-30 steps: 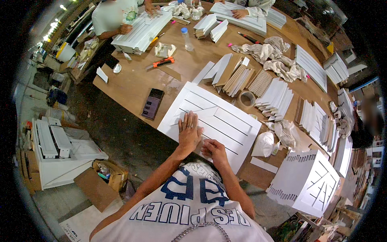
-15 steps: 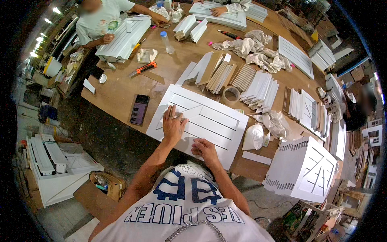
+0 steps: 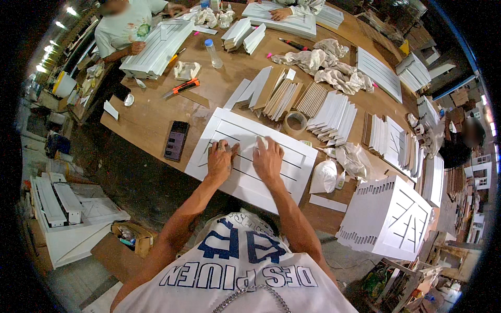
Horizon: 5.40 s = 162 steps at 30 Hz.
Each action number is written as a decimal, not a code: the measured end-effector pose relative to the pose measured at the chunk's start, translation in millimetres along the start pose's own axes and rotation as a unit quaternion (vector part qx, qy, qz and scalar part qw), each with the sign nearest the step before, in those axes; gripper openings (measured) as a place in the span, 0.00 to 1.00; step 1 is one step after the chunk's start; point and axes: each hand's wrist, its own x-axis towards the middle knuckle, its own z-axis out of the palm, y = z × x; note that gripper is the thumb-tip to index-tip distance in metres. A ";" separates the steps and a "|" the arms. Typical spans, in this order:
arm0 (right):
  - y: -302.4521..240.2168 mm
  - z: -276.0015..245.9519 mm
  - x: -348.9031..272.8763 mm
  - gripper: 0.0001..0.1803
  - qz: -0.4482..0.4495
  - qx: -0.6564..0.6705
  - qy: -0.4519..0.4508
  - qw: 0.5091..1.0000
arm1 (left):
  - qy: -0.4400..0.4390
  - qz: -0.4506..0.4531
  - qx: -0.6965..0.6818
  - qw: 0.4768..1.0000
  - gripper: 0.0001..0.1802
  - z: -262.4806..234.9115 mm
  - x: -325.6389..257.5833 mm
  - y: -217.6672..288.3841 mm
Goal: The person picks up a stack of white slats from a floor pallet, applies glue to their edges using a squeeze bottle, and inserts the slats into pre-cut grooves on a larger white furniture panel.
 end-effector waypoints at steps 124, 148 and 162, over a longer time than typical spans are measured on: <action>27.6 -15.6 -14.3 0.33 0.067 0.118 0.043 0.990 | 0.024 0.026 -0.030 0.999 0.33 -5.2 -4.8 0.4; 201.9 -98.2 -78.1 0.20 0.356 0.018 0.009 0.934 | 0.034 -0.095 -0.404 0.909 0.20 -44.4 9.6 -9.3; 39.7 -292.0 -69.3 0.32 0.236 0.440 0.347 0.794 | -0.197 -0.047 -0.842 0.501 0.26 -119.5 50.3 -35.0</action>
